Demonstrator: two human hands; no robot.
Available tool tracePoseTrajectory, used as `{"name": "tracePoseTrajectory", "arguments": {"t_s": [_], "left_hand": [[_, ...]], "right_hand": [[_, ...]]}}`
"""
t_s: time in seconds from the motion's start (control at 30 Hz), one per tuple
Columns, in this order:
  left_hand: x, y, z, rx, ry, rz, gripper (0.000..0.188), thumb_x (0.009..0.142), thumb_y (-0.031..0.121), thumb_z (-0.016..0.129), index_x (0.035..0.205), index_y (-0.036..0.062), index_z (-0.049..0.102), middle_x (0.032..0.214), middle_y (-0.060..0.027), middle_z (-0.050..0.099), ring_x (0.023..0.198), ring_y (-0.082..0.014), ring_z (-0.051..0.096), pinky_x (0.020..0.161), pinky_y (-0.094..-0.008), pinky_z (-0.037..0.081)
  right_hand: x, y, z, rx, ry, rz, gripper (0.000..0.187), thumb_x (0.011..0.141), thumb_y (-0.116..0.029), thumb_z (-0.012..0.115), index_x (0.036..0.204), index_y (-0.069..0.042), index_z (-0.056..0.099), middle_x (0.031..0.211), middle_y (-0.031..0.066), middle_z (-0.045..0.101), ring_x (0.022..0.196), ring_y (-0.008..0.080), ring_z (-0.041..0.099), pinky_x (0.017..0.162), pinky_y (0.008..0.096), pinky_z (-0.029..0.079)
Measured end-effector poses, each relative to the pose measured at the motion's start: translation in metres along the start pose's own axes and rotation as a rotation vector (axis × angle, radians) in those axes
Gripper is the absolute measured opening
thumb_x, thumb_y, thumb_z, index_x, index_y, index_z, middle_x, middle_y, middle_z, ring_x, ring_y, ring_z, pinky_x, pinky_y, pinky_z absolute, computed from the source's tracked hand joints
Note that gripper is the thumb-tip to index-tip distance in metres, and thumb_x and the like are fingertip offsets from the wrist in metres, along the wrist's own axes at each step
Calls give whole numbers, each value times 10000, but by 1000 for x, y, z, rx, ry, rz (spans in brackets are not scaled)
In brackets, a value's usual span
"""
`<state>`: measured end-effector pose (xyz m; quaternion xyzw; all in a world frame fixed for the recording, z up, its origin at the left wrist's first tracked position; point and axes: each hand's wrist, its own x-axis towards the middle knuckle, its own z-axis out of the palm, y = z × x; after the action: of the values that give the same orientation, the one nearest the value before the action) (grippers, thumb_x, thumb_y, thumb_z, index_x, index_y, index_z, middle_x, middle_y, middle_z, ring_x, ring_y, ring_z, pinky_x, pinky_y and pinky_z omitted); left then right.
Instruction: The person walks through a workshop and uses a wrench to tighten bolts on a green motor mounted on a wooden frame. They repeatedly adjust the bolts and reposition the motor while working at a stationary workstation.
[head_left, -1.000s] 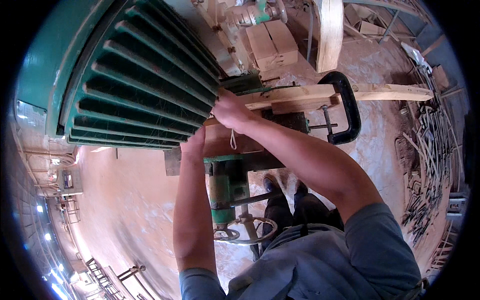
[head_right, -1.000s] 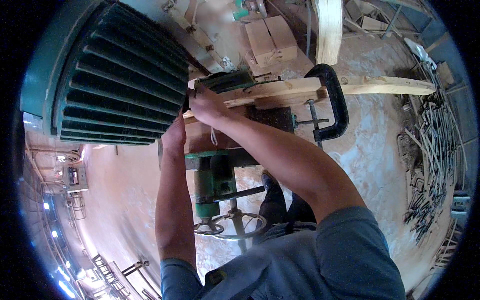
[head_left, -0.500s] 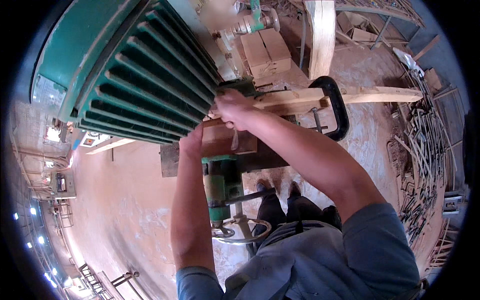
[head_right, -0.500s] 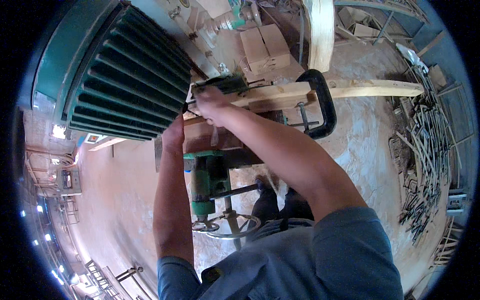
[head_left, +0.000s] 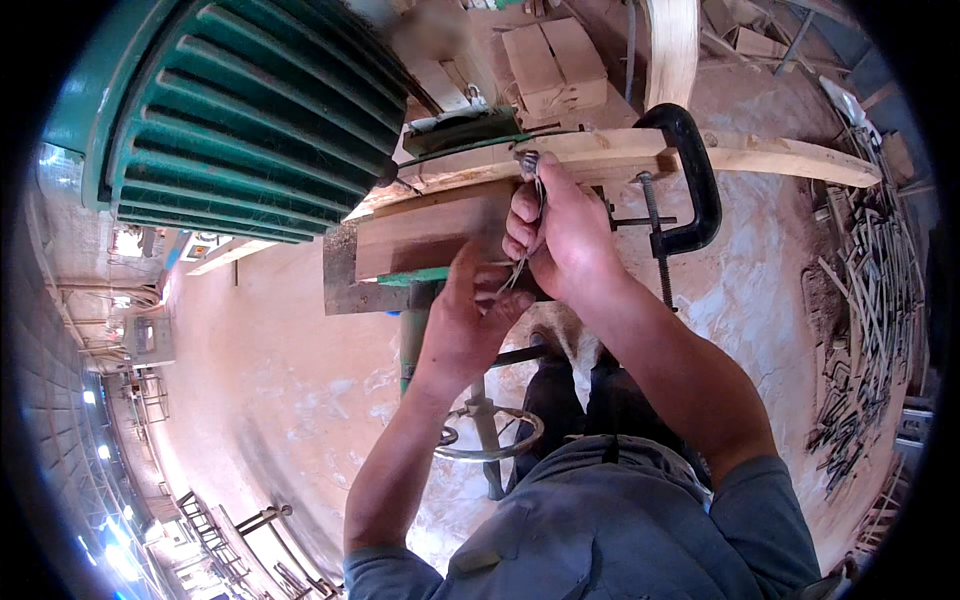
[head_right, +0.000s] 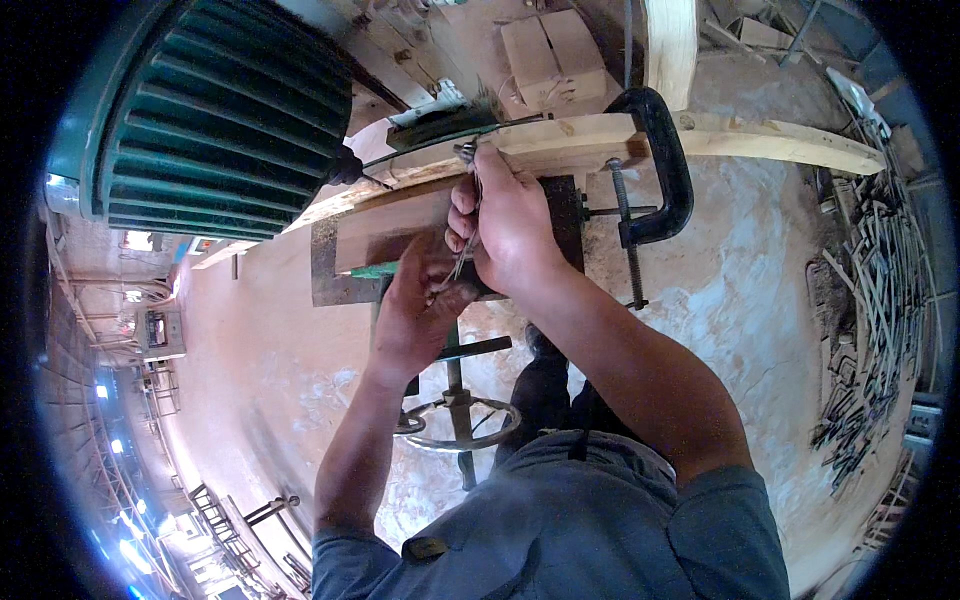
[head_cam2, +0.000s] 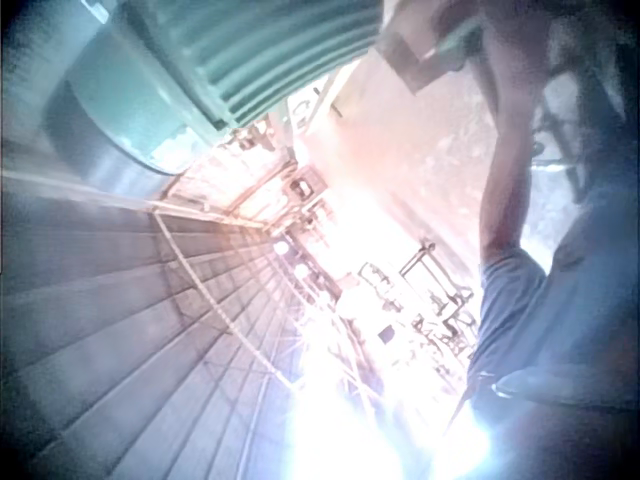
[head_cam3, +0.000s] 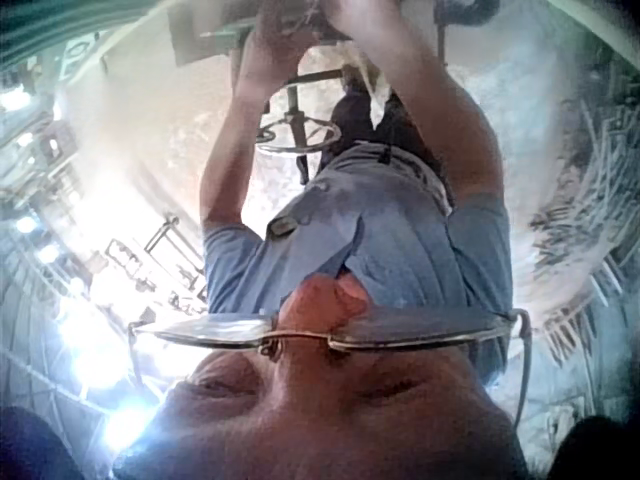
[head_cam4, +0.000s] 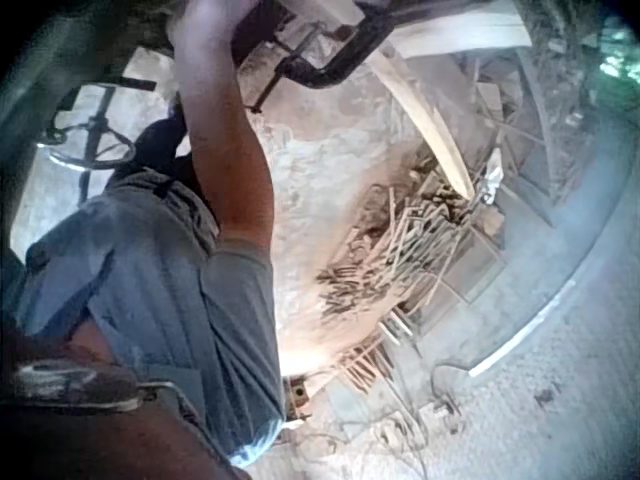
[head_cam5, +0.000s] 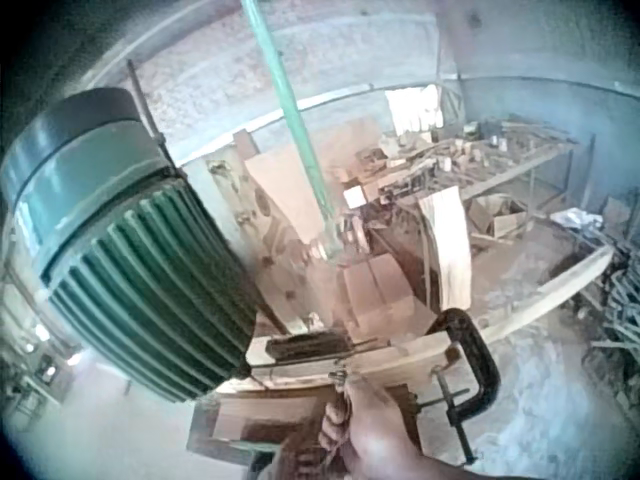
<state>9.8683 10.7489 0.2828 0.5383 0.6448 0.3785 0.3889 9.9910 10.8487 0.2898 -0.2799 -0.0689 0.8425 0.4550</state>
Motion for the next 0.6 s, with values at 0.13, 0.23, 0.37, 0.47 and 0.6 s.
{"name": "tracePoseTrajectory", "arguments": {"t_s": [0.13, 0.23, 0.37, 0.47, 0.6], "left_hand": [[-8, -3, 5, -60, -24, -80, 182, 906, 60, 532, 1047, -19, 614, 711, -42, 607, 672, -91, 566, 637, -235, 474], [-17, 0, 1, -24, 45, 71, 220, 925, 107, 532, 1096, -10, 604, 824, -49, 627, 718, -92, 560, 654, -228, 468], [-16, 15, -1, 225, 178, 334, 217, 918, 131, 549, 1072, -5, 620, 868, -77, 639, 750, -114, 590, 652, -227, 471], [-16, 27, -4, 36, 243, 236, 184, 913, 126, 555, 1007, -15, 625, 863, -94, 636, 748, -137, 608, 660, -249, 489], [-8, 32, -13, -315, 221, 178, 184, 931, 176, 523, 946, 8, 598, 860, -86, 630, 740, -165, 619, 628, -277, 509]], "right_hand": [[-4, 2, -15, 53, -8, -71, 266, 964, -343, 406, 836, -112, 440, 594, 12, 422, 491, 150, 388, 500, 329, 359], [-7, 5, -22, 51, 53, -88, 276, 976, -319, 377, 859, -83, 463, 638, 45, 500, 533, 186, 482, 526, 384, 441], [-2, 16, -42, 26, 67, -125, 251, 970, -308, 392, 979, -70, 470, 702, 75, 555, 583, 218, 574, 568, 412, 525], [-7, 17, -51, 62, 63, -69, 253, 969, -291, 385, 970, -58, 481, 728, 95, 576, 595, 218, 586, 576, 405, 533], [-12, 18, -66, -22, 97, -6, 256, 969, -282, 374, 924, -61, 496, 712, 93, 572, 585, 220, 580, 574, 404, 530]]}}
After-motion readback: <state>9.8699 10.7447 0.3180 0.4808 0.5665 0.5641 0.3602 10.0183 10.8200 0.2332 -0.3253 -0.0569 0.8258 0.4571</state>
